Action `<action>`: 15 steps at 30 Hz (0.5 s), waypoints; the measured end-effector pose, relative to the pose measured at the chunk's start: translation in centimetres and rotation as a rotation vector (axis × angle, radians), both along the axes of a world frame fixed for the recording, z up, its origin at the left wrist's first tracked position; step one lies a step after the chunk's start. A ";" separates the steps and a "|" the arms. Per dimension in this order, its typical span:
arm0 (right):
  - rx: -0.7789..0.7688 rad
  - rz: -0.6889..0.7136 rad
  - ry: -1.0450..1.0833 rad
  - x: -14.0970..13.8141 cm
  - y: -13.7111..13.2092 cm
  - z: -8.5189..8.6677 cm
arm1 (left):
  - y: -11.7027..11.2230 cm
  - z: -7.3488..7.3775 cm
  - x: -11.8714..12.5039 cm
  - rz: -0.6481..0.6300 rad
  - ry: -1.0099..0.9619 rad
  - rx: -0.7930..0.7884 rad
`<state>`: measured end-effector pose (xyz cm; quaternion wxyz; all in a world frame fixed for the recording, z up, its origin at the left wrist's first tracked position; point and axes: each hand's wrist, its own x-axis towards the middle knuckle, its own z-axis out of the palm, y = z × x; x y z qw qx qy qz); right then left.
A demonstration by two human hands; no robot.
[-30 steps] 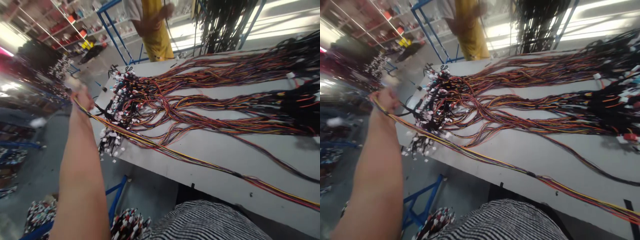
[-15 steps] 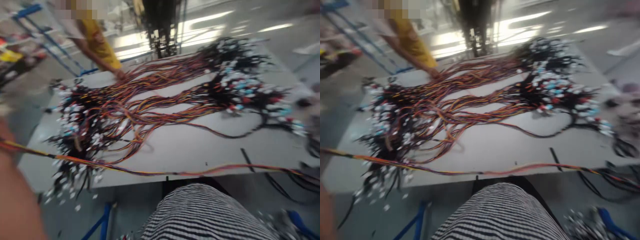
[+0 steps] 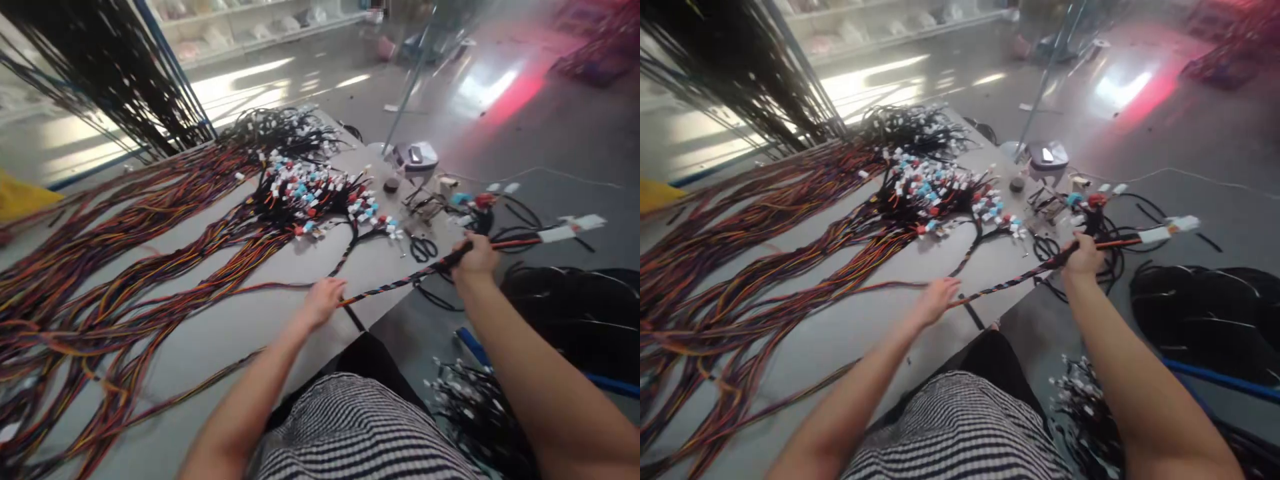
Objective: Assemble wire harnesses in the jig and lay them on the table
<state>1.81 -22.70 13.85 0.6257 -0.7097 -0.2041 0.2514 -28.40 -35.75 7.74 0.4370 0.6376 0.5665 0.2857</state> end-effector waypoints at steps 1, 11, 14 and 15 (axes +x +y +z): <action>-0.008 -0.002 0.057 1.0 1.8 -0.4 | 2.4 -0.6 5.0 -0.069 -0.075 -0.016; 0.050 0.192 -0.129 12.6 17.6 -4.1 | 22.7 -4.1 20.1 -0.128 -0.213 -0.219; 0.032 0.241 -0.214 14.0 22.5 -4.5 | 28.9 -4.9 21.9 -0.004 -0.281 -0.316; 0.023 0.244 -0.234 14.4 24.0 -4.6 | 30.4 -5.2 22.7 0.056 -0.307 -0.344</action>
